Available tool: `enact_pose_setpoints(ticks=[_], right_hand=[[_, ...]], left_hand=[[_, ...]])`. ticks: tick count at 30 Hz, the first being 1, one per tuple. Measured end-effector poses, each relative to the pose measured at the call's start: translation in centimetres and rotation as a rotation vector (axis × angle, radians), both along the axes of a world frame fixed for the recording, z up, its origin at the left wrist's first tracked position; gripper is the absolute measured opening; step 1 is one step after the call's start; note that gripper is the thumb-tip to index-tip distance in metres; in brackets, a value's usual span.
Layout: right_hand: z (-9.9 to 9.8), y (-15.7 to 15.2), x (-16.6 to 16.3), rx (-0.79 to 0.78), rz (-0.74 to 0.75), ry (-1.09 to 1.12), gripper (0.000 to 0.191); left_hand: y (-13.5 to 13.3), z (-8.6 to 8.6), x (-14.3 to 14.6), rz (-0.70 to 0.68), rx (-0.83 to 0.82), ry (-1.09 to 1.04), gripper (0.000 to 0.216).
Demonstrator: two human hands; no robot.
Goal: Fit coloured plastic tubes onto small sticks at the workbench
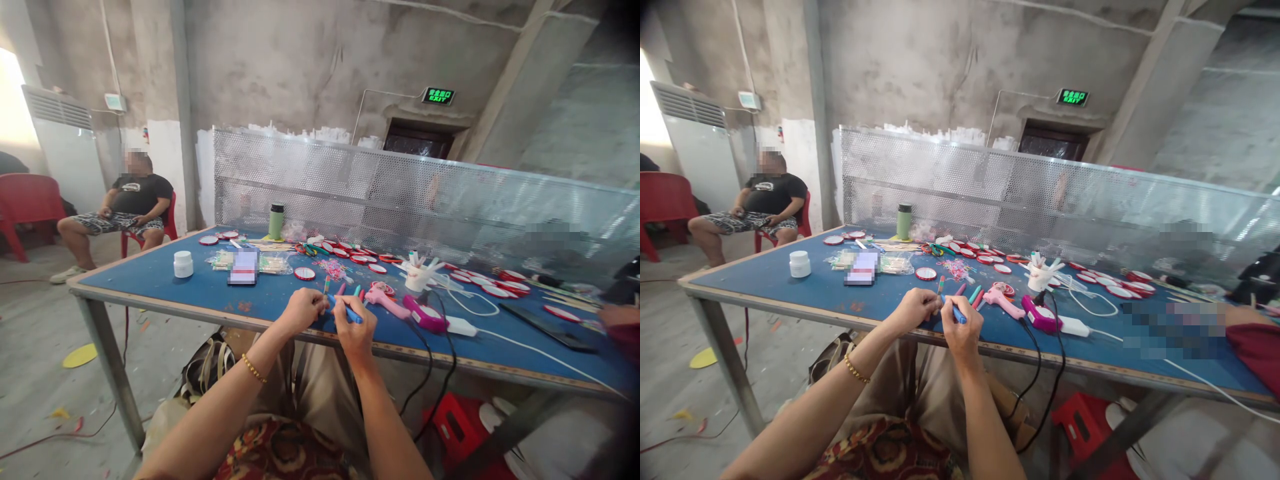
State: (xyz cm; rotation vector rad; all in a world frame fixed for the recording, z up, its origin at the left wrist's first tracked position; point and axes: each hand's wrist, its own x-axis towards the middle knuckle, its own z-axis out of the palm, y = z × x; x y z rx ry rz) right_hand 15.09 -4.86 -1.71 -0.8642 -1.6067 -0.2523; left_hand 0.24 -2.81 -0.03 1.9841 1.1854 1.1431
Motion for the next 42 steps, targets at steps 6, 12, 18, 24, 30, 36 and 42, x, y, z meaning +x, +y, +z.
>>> enact_pose_setpoints(ticks=[6, 12, 18, 24, 30, 36, 42], right_hand=[[0.02, -0.02, -0.08, -0.01, 0.0, 0.009, 0.022], [-0.04, 0.07, 0.0, 0.007, -0.004, 0.002, 0.022], [-0.04, 0.1, 0.09, 0.036, -0.01, -0.019, 0.021], [0.01, 0.03, 0.07, 0.026, 0.0, -0.022, 0.021], [-0.04, 0.09, 0.08, 0.023, 0.003, -0.022, 0.021], [-0.15, 0.16, 0.11, 0.028, 0.011, -0.036, 0.021], [-0.06, 0.12, 0.06, 0.027, 0.015, -0.031, 0.021]], left_hand=[[-0.07, 0.06, -0.01, -0.004, 0.0, -0.007, 0.027], [-0.13, 0.06, 0.01, -0.011, -0.01, -0.025, 0.027], [0.06, -0.05, 0.01, -0.01, 0.0, -0.023, 0.025], [-0.11, 0.06, 0.0, -0.017, 0.001, -0.025, 0.024], [-0.11, 0.06, 0.03, -0.009, -0.002, -0.019, 0.025], [-0.07, 0.05, 0.02, -0.004, 0.005, -0.014, 0.026], [-0.08, 0.08, 0.03, -0.008, 0.006, -0.014, 0.025]])
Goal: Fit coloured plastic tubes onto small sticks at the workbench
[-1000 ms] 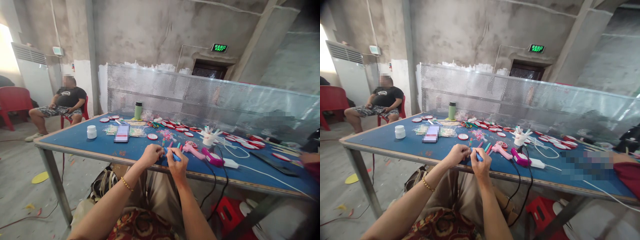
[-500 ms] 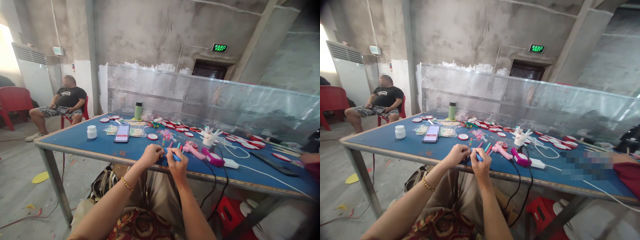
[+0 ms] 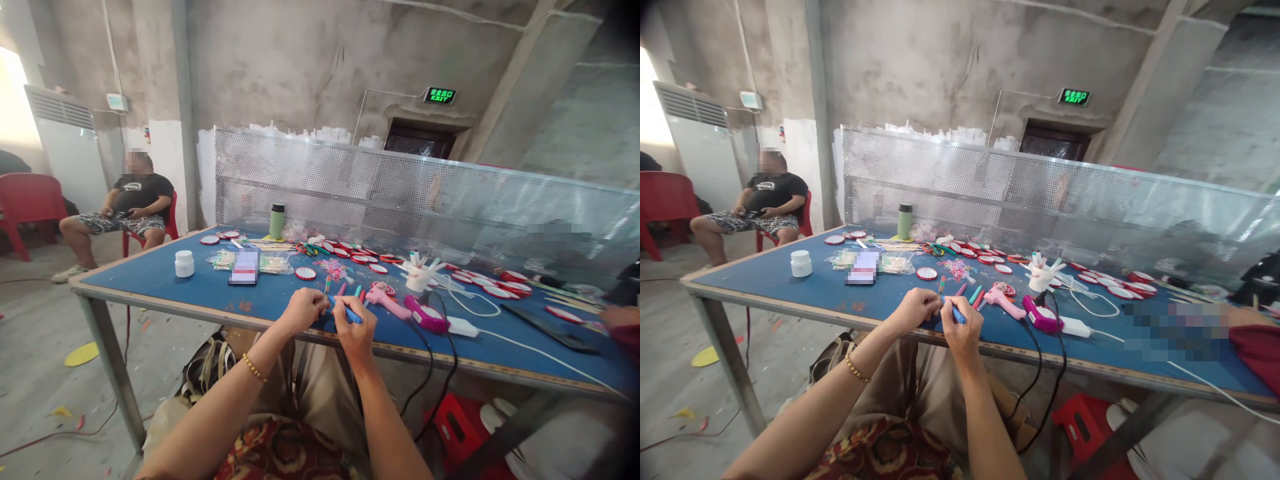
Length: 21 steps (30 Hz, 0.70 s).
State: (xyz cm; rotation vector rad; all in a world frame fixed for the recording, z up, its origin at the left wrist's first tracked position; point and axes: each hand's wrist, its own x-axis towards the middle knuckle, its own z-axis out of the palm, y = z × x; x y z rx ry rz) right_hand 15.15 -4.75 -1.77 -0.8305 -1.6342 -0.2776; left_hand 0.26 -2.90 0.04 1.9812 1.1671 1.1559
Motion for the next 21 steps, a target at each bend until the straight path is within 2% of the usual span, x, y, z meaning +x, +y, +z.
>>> enact_pose_setpoints(ticks=[21], right_hand=[[0.15, -0.12, -0.1, -0.009, 0.005, -0.012, 0.022]], left_hand=[[-0.02, 0.11, -0.07, 0.009, 0.008, 0.015, 0.025]])
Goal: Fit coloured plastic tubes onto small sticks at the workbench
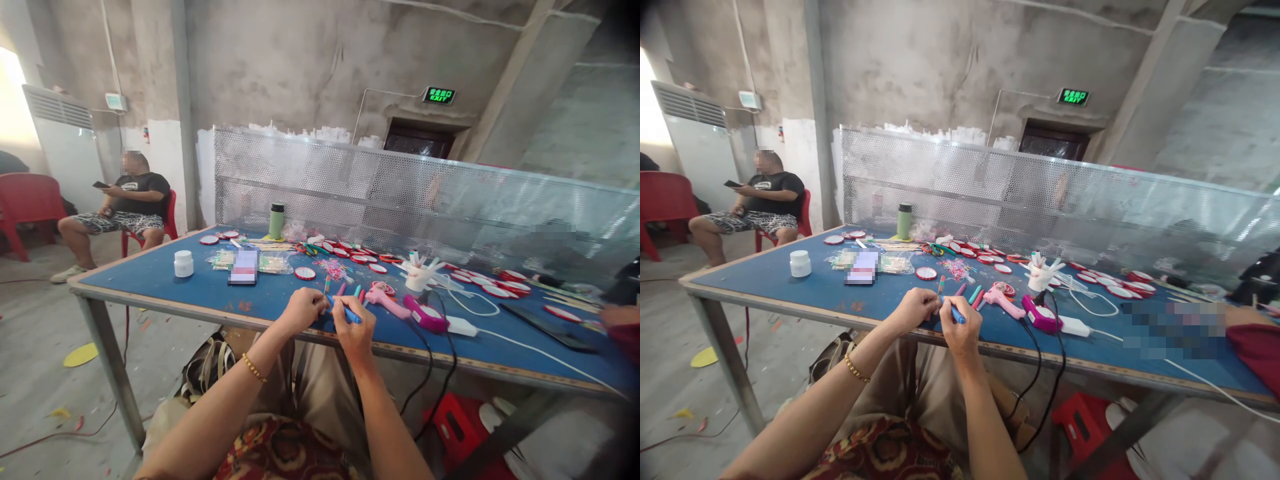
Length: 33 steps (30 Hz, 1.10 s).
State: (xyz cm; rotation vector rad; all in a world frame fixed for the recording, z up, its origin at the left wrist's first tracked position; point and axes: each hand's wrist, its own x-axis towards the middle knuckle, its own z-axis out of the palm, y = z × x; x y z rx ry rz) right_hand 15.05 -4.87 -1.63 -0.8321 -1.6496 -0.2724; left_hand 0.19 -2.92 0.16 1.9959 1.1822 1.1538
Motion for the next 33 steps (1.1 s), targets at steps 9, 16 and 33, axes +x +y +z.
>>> enact_pose_setpoints(ticks=[9, 16, 33], right_hand=[[-0.05, -0.17, 0.05, -0.022, -0.014, 0.055, 0.021], [-0.14, -0.04, 0.11, -0.017, -0.019, 0.007, 0.023], [0.02, -0.09, 0.02, -0.018, 0.0, -0.002, 0.023]], left_hand=[[-0.09, -0.02, 0.03, 0.002, -0.008, 0.003, 0.025], [0.19, -0.25, 0.04, -0.004, -0.009, -0.001, 0.026], [-0.24, 0.17, 0.04, 0.009, -0.002, 0.012, 0.025]])
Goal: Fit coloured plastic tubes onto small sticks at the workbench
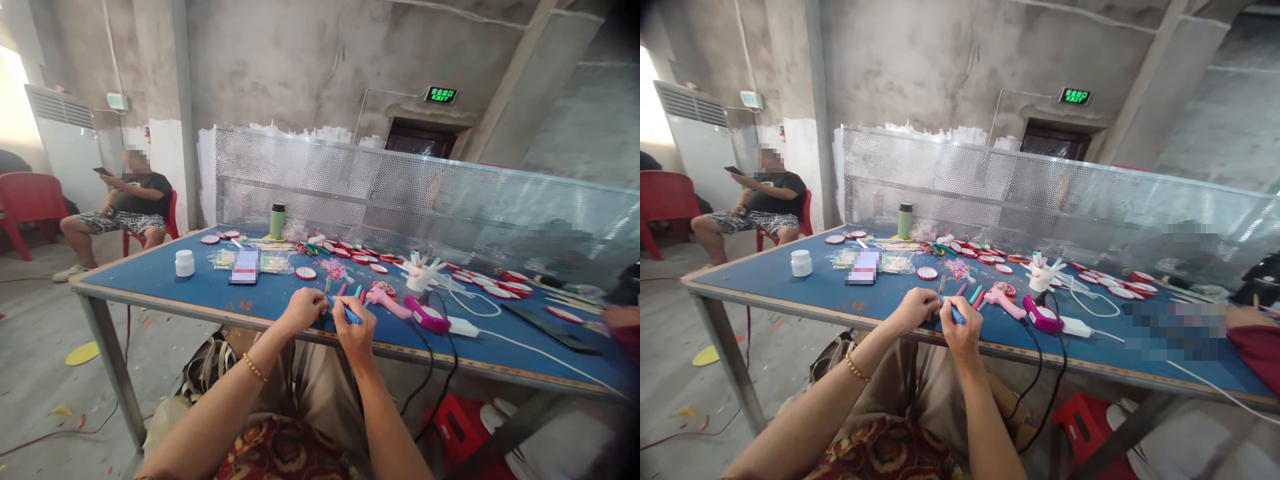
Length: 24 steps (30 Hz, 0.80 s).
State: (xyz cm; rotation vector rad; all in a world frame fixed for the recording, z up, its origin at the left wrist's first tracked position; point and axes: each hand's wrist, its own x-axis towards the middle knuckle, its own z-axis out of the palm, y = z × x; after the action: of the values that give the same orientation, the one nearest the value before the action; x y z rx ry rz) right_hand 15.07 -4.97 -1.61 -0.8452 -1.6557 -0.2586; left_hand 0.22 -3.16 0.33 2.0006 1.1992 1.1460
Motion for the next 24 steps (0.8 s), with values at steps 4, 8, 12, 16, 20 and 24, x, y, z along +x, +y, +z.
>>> enact_pose_setpoints(ticks=[4, 8, 12, 16, 20, 24], right_hand=[[0.07, -0.01, -0.03, 0.004, 0.001, -0.009, 0.024], [0.06, 0.01, -0.02, 0.007, 0.0, -0.002, 0.023], [0.03, 0.02, -0.02, 0.012, -0.006, -0.004, 0.023], [0.0, 0.03, -0.01, 0.005, 0.001, 0.005, 0.023], [0.01, 0.06, 0.0, 0.002, -0.003, 0.002, 0.023], [0.01, 0.09, 0.0, 0.015, -0.007, 0.008, 0.023]], left_hand=[[0.02, 0.08, -0.03, 0.018, 0.016, 0.027, 0.026], [0.09, -0.02, -0.02, 0.004, 0.005, 0.018, 0.025], [0.16, -0.16, 0.0, 0.003, 0.014, 0.01, 0.026], [0.16, -0.14, -0.01, 0.006, 0.011, 0.017, 0.026], [0.08, -0.04, -0.01, 0.005, 0.011, 0.011, 0.026], [0.02, 0.0, -0.01, 0.001, 0.005, 0.001, 0.026]])
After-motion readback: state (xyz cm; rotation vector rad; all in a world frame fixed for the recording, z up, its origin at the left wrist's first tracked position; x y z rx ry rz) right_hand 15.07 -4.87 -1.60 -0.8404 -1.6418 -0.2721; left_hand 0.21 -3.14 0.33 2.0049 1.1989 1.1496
